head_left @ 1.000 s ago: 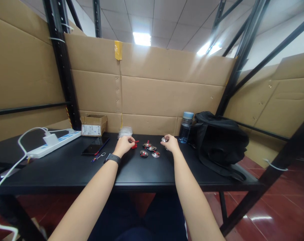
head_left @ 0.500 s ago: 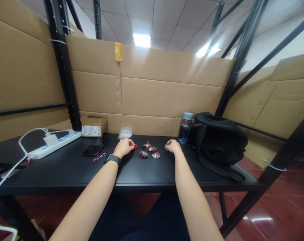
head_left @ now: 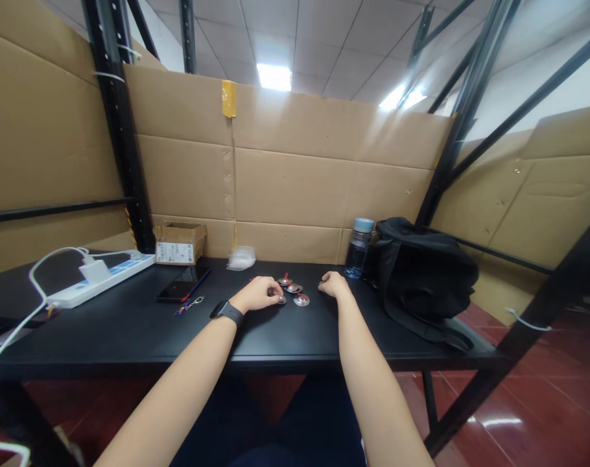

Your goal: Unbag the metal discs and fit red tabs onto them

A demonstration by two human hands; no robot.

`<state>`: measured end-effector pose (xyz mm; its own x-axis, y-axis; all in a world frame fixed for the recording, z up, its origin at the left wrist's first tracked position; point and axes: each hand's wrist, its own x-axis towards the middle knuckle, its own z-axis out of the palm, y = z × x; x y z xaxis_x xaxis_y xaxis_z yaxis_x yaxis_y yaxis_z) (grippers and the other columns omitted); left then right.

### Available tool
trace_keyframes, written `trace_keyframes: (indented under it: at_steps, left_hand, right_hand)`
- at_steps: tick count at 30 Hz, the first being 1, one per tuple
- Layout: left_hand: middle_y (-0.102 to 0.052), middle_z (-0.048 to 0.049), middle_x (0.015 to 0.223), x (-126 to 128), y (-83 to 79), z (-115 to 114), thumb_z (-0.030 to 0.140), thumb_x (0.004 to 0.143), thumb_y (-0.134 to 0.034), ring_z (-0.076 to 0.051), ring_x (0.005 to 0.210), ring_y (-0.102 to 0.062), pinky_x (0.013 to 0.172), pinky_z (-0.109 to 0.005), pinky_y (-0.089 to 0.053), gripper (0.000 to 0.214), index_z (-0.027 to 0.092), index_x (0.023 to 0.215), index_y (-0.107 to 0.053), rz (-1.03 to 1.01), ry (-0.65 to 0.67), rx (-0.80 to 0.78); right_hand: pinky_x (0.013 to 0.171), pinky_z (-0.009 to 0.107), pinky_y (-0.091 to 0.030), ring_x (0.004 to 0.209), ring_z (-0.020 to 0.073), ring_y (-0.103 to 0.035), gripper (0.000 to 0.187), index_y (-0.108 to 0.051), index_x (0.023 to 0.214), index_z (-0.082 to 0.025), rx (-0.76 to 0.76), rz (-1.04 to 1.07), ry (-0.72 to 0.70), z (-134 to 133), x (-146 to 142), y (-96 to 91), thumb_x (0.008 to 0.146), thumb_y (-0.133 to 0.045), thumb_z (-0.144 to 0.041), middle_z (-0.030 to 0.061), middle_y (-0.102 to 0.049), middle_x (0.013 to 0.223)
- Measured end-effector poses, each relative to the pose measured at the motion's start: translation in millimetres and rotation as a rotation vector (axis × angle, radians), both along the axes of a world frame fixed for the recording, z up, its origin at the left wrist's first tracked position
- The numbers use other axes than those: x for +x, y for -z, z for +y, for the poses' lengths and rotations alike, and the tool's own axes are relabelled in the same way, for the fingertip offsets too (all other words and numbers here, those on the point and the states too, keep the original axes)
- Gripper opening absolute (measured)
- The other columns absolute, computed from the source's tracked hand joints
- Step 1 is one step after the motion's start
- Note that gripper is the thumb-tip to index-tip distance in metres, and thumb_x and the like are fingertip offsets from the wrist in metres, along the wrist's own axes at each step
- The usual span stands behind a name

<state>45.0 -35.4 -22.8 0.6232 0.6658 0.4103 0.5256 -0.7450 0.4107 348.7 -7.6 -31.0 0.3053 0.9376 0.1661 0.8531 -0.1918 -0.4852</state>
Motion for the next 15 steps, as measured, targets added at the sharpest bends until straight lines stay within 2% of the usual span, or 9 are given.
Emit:
trace_keyframes:
  at_steps: [4, 10, 15]
  left_hand:
    - [-0.077, -0.0020, 0.091, 5.5, -0.6, -4.2, 0.025, 0.082, -0.062, -0.016, 0.081, -0.067, 0.075, -0.023, -0.046, 0.021, 0.026, 0.087, -0.083, 0.021, 0.050, -0.047]
    - [-0.077, -0.0012, 0.081, -3.3, 5.4, 7.0, 0.022, 0.078, -0.064, -0.015, 0.069, -0.064, 0.067, -0.022, -0.044, 0.023, 0.025, 0.092, -0.082, 0.019, -0.041, -0.068]
    - [-0.077, -0.0012, 0.077, -5.2, 6.1, 9.3, 0.020, 0.078, -0.066, -0.014, 0.067, -0.066, 0.067, -0.022, -0.045, 0.019, 0.023, 0.088, -0.082, -0.015, -0.008, -0.076]
  right_hand:
    - [0.075, 0.030, -0.054, 0.087, 0.0226, -0.072, 0.029, -0.074, 0.093, -0.024, 0.076, 0.001, -0.005, -1.2, -3.4, -1.4, 0.064, -0.078, -0.026, 0.0073, -0.075, 0.096]
    - [0.086, 0.032, -0.053, 0.101, 0.0233, -0.067, 0.021, -0.074, 0.094, -0.024, 0.340, -0.002, -0.010, -6.9, -12.8, -12.7, 0.074, -0.067, -0.027, 0.0084, -0.072, 0.105]
    - [0.090, 0.031, -0.052, 0.101, 0.0218, -0.066, 0.016, -0.074, 0.090, -0.023, 0.414, 0.016, -0.080, -11.8, -22.3, -19.4, 0.078, -0.065, -0.025, 0.0074, -0.070, 0.103]
